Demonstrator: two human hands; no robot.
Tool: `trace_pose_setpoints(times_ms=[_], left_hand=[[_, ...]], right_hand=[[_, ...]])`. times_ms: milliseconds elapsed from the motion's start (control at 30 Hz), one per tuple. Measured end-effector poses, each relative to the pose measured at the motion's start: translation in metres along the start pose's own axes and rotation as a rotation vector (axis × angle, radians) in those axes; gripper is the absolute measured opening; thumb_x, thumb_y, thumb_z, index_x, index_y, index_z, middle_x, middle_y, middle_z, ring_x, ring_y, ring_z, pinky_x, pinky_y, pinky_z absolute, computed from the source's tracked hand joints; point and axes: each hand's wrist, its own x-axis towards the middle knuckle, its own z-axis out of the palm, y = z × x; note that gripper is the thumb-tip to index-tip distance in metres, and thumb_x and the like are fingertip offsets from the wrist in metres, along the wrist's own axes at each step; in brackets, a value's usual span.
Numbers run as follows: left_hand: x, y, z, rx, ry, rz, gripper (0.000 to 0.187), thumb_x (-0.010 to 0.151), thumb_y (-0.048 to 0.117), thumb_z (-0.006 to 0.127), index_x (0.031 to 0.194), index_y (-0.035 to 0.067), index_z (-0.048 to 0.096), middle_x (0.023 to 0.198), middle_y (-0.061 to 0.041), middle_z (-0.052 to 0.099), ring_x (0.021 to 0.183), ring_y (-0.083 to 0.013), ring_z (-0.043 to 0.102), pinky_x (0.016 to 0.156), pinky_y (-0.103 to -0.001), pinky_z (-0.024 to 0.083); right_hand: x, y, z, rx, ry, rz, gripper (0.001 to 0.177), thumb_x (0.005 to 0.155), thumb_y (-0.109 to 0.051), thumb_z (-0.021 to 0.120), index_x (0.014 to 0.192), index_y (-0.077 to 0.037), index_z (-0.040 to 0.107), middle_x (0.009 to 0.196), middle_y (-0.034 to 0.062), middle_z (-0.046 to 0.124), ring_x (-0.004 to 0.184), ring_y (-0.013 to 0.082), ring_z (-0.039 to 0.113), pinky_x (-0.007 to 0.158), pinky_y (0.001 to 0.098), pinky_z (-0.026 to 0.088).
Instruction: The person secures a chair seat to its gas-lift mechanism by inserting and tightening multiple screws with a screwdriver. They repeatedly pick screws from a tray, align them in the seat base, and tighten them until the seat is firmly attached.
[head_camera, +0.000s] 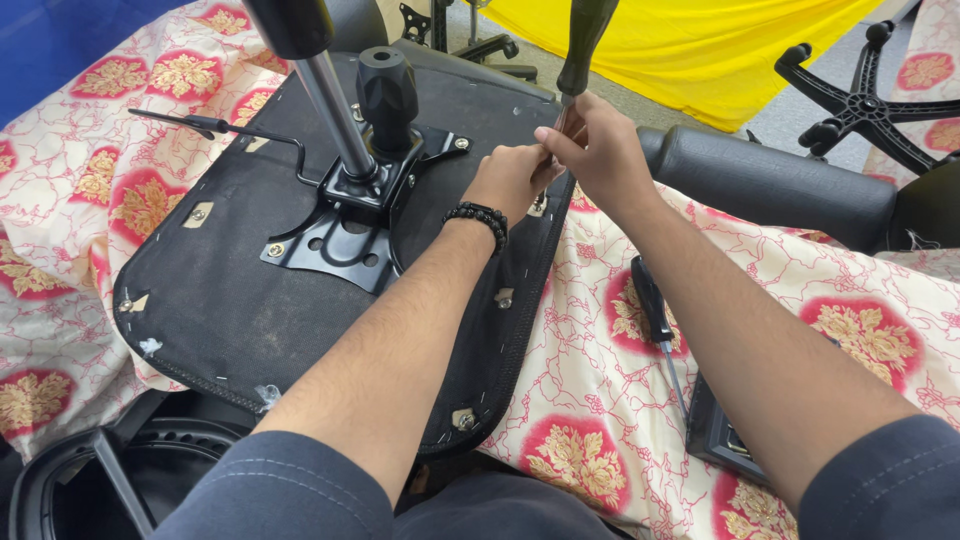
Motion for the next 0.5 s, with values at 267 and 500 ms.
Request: trace_pose_setpoints(times_ms=[267, 500], left_hand=[[0.007, -0.006, -0.015, -0.060, -0.184, -0.045, 0.025, 0.098, 0.030, 0.064, 0.098, 0.006, 0.073, 0.090, -0.012, 0.078, 0.088, -0.0283, 0.076, 0.080, -0.040, 0.057], [0.002, 0.001, -0.008, -0.006, -0.079, -0.033, 0.028, 0.096, 0.036, 0.065, 0.106, 0.012, 0.075, 0.093, -0.013, 0.077, 0.089, -0.0306, 0.074, 0.080, -0.043, 0.057]], right_hand=[[-0.003, -0.003, -0.002, 0.174, -0.060, -0.024, 0.020, 0.102, -0.011, 0.067, 0.113, 0.001, 0.056, 0.098, 0.0073, 0.066, 0.081, 0.0136, 0.069, 0.067, 0.0285, 0.059], [-0.007, -0.011, -0.006, 0.109, -0.072, 0.015, 0.024, 0.101, -0.010, 0.067, 0.118, 0.000, 0.055, 0.098, 0.0071, 0.064, 0.080, 0.0147, 0.069, 0.063, 0.0301, 0.058]])
